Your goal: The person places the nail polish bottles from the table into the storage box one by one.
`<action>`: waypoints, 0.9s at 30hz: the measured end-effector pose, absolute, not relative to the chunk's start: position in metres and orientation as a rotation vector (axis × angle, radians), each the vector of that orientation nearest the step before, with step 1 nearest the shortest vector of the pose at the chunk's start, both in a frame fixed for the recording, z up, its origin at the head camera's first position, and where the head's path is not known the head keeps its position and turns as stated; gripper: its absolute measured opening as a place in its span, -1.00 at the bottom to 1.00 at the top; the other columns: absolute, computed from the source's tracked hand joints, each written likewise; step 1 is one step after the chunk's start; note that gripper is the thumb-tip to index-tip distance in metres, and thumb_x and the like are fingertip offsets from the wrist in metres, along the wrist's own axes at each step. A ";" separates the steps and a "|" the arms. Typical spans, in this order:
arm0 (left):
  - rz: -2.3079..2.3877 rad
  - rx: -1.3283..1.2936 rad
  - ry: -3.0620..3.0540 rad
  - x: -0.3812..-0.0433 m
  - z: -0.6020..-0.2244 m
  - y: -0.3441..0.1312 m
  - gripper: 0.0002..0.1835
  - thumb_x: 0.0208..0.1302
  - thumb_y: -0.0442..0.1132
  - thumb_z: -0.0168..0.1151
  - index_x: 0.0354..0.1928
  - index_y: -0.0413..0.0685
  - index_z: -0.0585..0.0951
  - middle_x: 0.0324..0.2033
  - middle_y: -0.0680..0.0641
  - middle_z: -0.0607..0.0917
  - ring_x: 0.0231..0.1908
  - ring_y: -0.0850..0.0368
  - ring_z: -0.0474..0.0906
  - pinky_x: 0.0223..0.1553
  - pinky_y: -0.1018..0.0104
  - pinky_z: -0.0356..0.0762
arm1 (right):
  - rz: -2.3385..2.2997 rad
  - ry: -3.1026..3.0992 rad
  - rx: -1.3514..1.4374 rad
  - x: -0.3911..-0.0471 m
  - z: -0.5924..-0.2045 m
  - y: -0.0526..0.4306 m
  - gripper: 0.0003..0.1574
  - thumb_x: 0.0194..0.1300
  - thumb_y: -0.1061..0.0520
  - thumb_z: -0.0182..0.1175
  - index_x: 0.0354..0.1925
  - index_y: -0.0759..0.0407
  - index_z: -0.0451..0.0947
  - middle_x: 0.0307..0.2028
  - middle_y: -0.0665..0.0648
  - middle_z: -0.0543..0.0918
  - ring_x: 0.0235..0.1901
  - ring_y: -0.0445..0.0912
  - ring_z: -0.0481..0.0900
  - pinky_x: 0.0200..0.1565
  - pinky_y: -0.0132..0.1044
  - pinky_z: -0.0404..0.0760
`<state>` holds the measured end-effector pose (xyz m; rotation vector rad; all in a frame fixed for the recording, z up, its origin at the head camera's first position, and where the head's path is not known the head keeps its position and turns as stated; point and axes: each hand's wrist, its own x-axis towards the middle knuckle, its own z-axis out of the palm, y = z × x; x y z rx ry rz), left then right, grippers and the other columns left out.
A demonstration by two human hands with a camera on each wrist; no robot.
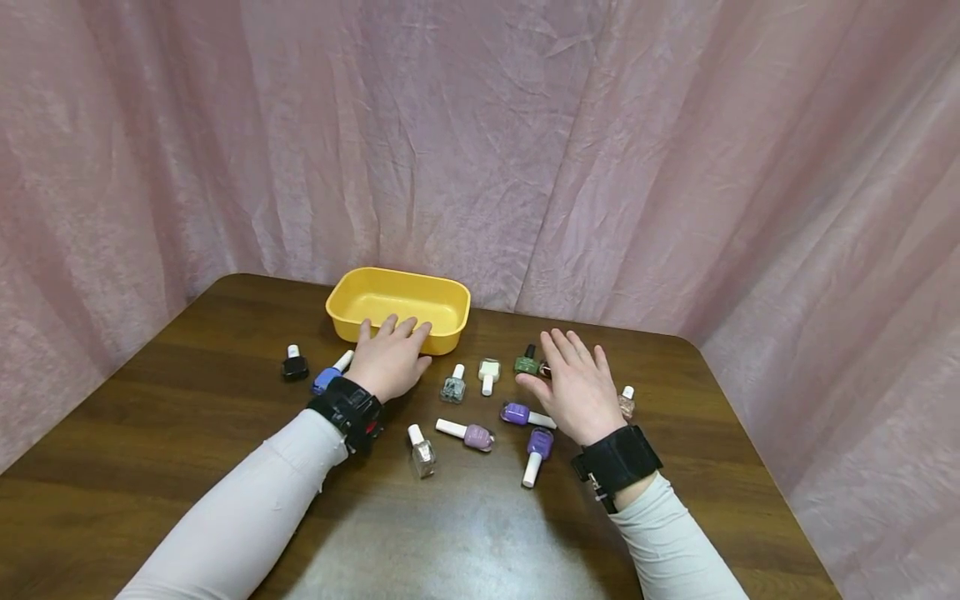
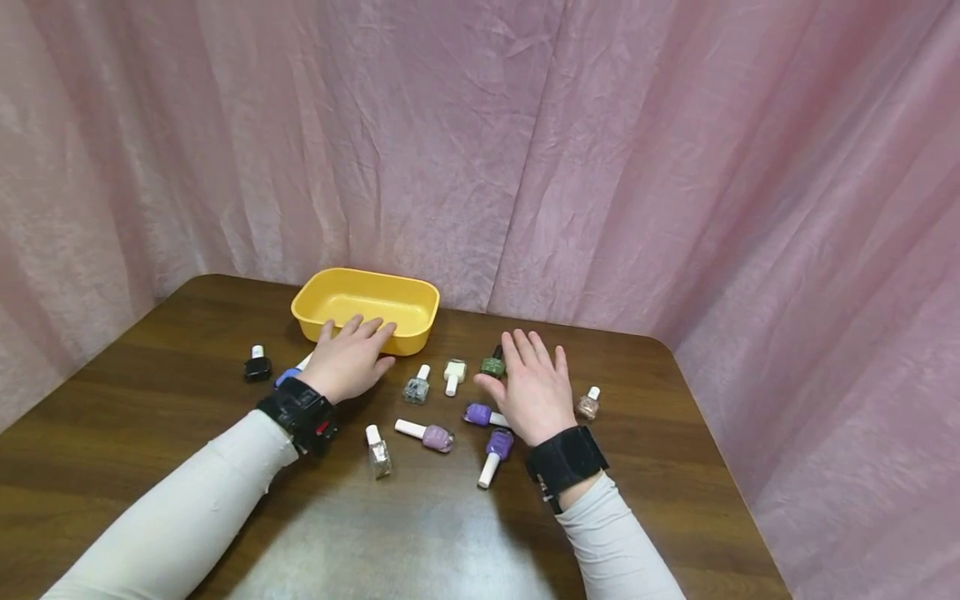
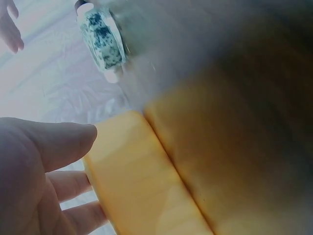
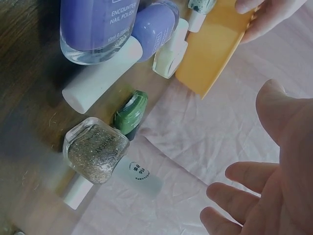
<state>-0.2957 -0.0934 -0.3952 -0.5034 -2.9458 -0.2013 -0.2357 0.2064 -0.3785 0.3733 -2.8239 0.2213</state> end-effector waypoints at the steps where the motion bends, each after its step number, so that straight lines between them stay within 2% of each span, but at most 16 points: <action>1: -0.200 -0.511 -2.941 -0.296 -0.395 -0.092 -0.35 0.63 0.02 0.31 0.61 -0.05 0.47 0.55 -0.24 0.48 0.58 -0.39 0.27 0.52 -0.57 0.04 | 0.222 -2.826 0.373 -0.236 -0.378 0.206 0.07 0.57 -0.40 0.25 0.67 0.25 0.29 0.62 0.33 0.36 0.66 0.25 0.19 0.58 0.41 0.08; 13: -0.214 -0.557 -2.961 -0.299 -0.398 -0.081 -0.33 0.64 0.04 0.28 0.64 -0.02 0.43 0.59 -0.21 0.44 0.61 -0.36 0.24 0.54 -0.57 -0.01 | 0.206 -2.802 0.399 -0.235 -0.380 0.201 0.05 0.56 -0.37 0.29 0.65 0.25 0.33 0.60 0.31 0.40 0.65 0.23 0.23 0.60 0.38 0.05; 27: -0.205 -0.646 -2.930 -0.295 -0.397 -0.068 -0.37 0.66 -0.03 0.25 0.64 -0.02 0.43 0.57 -0.16 0.48 0.59 -0.29 0.30 0.52 -0.57 0.06 | 0.209 -2.750 0.490 -0.236 -0.386 0.189 -0.01 0.56 -0.31 0.32 0.61 0.29 0.39 0.56 0.33 0.46 0.62 0.25 0.28 0.63 0.30 0.01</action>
